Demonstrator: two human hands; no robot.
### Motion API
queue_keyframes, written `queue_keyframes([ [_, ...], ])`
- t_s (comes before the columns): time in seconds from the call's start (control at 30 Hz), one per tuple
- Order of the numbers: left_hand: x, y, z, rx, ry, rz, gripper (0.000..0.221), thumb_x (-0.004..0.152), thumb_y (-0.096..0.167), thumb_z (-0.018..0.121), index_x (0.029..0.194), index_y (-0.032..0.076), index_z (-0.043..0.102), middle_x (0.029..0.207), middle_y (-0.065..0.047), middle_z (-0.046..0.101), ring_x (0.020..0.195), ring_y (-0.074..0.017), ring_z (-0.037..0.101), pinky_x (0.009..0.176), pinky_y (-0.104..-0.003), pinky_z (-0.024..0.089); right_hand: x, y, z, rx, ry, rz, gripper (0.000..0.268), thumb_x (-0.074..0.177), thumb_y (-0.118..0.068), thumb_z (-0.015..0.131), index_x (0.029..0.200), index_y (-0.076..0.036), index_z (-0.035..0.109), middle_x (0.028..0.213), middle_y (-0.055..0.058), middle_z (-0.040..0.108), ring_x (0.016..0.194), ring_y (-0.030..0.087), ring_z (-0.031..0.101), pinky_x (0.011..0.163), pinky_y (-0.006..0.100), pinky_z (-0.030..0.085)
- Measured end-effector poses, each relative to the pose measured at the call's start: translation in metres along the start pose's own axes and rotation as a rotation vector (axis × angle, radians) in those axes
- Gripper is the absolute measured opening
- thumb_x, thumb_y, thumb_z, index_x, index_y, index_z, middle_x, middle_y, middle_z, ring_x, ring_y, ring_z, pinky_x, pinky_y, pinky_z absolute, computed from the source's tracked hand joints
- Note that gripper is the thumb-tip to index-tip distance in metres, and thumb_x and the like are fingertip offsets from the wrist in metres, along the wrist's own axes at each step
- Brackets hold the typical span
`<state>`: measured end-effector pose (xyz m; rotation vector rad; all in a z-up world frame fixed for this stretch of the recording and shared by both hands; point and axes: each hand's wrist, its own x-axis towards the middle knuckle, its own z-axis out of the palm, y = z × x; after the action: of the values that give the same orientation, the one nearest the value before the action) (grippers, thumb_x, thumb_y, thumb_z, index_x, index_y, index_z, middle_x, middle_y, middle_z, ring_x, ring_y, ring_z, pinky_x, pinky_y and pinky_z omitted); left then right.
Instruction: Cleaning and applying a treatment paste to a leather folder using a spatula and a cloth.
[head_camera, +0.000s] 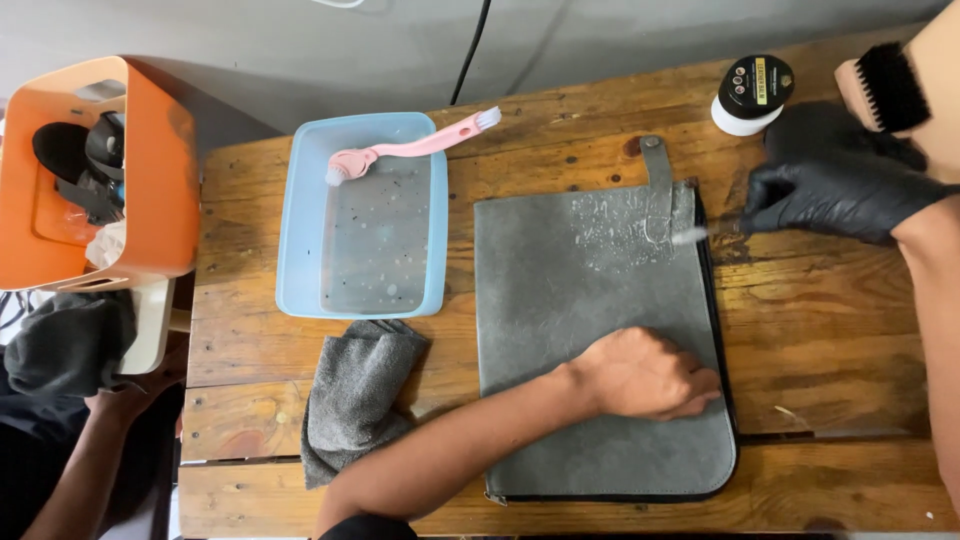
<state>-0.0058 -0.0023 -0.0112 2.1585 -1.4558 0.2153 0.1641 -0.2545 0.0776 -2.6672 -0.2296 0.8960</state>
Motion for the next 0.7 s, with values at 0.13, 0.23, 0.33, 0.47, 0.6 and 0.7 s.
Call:
queue_keyframes([
  [0.13,0.000,0.001,-0.002,-0.019,-0.016,0.007,0.030,0.103,0.034,0.047,0.097,0.015,0.068,0.067,-0.004,0.068,0.055,-0.0301,0.066,0.042,-0.046,0.046,-0.001,-0.004,-0.001,0.007,0.033,-0.047,0.017,0.089,-0.027,0.078,0.078,-0.014,0.083,0.074,0.000,0.077,0.073,0.013,0.065,0.081,0.023,0.044],
  [0.23,0.000,0.001,-0.002,-0.005,-0.002,0.011,0.029,0.103,0.034,0.048,0.094,0.015,0.067,0.065,-0.005,0.066,0.053,-0.0302,0.064,0.042,-0.045,0.044,-0.004,-0.020,-0.011,-0.181,0.382,-0.253,0.024,0.079,-0.028,0.084,0.071,-0.006,0.078,0.076,0.008,0.080,0.074,0.022,0.075,0.073,0.037,0.051],
  [0.33,0.002,0.000,-0.003,0.010,0.060,0.002,0.029,0.102,0.034,0.051,0.089,0.014,0.066,0.067,-0.006,0.068,0.054,-0.0330,0.065,0.042,-0.049,0.043,-0.003,-0.022,-0.015,-0.063,0.395,-0.233,0.023,0.077,-0.026,0.085,0.069,-0.007,0.074,0.073,0.008,0.080,0.072,0.020,0.073,0.068,0.039,0.050],
  [0.47,0.000,0.002,-0.003,-0.017,-0.020,-0.017,0.030,0.103,0.035,0.048,0.090,0.014,0.065,0.068,-0.006,0.068,0.056,-0.0330,0.066,0.043,-0.050,0.046,-0.021,-0.052,-0.019,-0.127,0.336,-0.181,0.032,0.079,-0.026,0.080,0.055,-0.006,0.071,0.057,0.003,0.073,0.059,0.013,0.063,0.065,0.034,0.044],
  [0.6,0.001,0.001,-0.003,-0.029,-0.052,-0.022,0.030,0.102,0.036,0.048,0.098,0.015,0.069,0.071,-0.006,0.070,0.058,-0.0338,0.068,0.044,-0.050,0.047,-0.010,-0.023,-0.009,-0.012,0.086,-0.032,0.028,0.093,-0.033,0.073,0.075,-0.014,0.081,0.067,-0.001,0.072,0.068,0.013,0.059,0.071,0.026,0.043],
  [0.7,-0.001,0.000,-0.001,-0.014,-0.038,0.001,0.031,0.103,0.035,0.047,0.095,0.014,0.068,0.068,-0.005,0.068,0.055,-0.0313,0.065,0.043,-0.048,0.045,-0.032,-0.071,-0.020,-0.126,0.379,-0.202,0.044,0.084,-0.026,0.076,0.049,-0.003,0.063,0.047,0.002,0.068,0.056,0.007,0.060,0.066,0.033,0.044],
])
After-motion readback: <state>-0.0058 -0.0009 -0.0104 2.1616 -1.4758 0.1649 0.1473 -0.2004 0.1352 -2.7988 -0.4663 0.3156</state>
